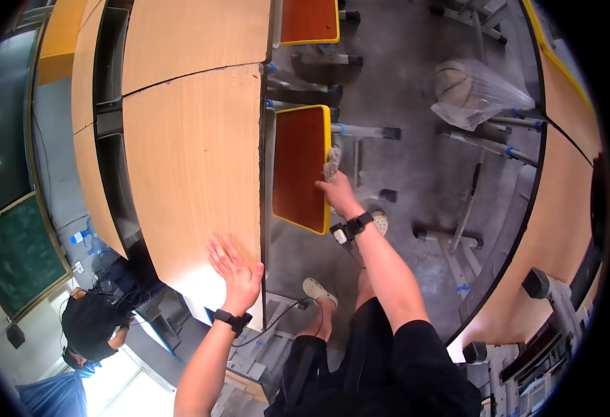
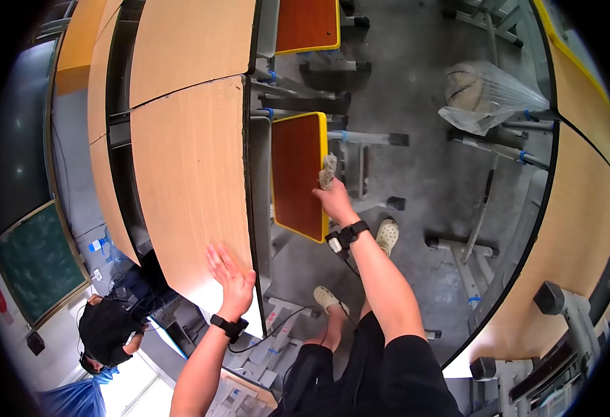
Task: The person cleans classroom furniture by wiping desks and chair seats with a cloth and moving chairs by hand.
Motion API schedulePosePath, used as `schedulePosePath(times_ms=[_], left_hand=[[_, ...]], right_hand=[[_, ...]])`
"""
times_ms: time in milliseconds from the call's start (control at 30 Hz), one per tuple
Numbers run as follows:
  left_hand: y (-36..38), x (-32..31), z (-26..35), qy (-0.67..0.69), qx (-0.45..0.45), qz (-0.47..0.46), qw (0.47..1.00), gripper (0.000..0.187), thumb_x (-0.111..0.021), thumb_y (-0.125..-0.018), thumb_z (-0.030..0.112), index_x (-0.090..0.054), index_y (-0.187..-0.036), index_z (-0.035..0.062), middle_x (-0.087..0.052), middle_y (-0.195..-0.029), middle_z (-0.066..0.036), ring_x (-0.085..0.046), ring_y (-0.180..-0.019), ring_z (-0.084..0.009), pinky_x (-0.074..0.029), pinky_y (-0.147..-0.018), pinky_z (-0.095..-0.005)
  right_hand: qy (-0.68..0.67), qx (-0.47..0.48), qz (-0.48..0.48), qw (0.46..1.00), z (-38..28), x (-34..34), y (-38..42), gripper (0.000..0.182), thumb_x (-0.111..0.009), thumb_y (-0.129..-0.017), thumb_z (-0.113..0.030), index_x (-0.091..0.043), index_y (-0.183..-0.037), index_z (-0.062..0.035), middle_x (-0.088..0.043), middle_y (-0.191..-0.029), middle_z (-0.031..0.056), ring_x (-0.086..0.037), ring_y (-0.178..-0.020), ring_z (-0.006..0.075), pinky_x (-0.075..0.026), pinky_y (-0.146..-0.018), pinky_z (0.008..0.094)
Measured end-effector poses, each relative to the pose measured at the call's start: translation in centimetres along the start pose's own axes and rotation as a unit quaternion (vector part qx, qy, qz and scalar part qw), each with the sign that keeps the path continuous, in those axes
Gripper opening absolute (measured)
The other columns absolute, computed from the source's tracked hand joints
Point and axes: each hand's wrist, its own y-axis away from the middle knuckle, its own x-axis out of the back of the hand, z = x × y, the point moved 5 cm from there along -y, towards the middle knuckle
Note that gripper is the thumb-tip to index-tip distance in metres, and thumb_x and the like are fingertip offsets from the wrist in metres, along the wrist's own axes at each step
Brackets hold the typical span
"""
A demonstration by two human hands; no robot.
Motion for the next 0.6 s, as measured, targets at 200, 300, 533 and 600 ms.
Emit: schedulePosePath(times_ms=[200, 300, 533, 600], left_hand=[[-0.4, -0.1, -0.2, 0.004, -0.004, 0.006, 1.0, 0.102, -0.043, -0.098, 0.066, -0.001, -0.161, -0.0015, 0.007, -0.165, -0.031, 0.008, -0.153, -0.0499, 0.004, -0.12, -0.0632], [-0.2, -0.2, -0.7, -0.001, 0.002, -0.004, 1.0, 0.103, -0.042, -0.098, 0.067, 0.001, -0.161, -0.0017, 0.009, -0.165, -0.032, 0.009, -0.153, -0.0507, 0.004, -0.119, -0.0639], [-0.3, -0.2, -1.0, 0.009, -0.007, 0.0, 1.0, 0.101, -0.047, -0.098, 0.063, 0.0, -0.161, -0.0005, 0.008, -0.165, -0.033, 0.011, -0.152, -0.0515, 0.006, -0.118, -0.0659], [-0.2, -0.2, -1.2, 0.009, -0.009, 0.01, 1.0, 0.101, -0.047, -0.098, 0.064, -0.001, -0.161, 0.0001, 0.008, -0.165, -0.033, 0.012, -0.152, -0.0519, 0.006, -0.118, -0.0669]], right_hand=[[-0.145, -0.057, -0.128, 0.979, 2.6, -2.0, -3.1, 0.042, -0.069, -0.089, -0.001, -0.058, -0.129, 0.0047, -0.068, -0.121, 0.0094, -0.063, -0.112, 0.0201, -0.048, -0.1, 0.0342], [-0.14, -0.071, -0.115, 0.981, 9.3, -2.8, -6.5, 0.051, -0.071, -0.089, -0.003, -0.052, -0.135, 0.0059, -0.064, -0.13, 0.0105, -0.059, -0.118, 0.0205, -0.046, -0.104, 0.0347], [-0.087, 0.012, -0.103, 0.991, 10.6, -3.0, -7.1, 0.045, -0.07, -0.094, -0.013, -0.053, -0.133, 0.0019, -0.066, -0.123, 0.0093, -0.062, -0.11, 0.0191, -0.048, -0.099, 0.0337], [-0.059, -0.015, -0.07, 0.996, 8.3, -1.2, -5.6, 0.042, -0.065, -0.098, -0.012, -0.052, -0.136, -0.0012, -0.065, -0.124, 0.008, -0.061, -0.112, 0.018, -0.047, -0.099, 0.033]])
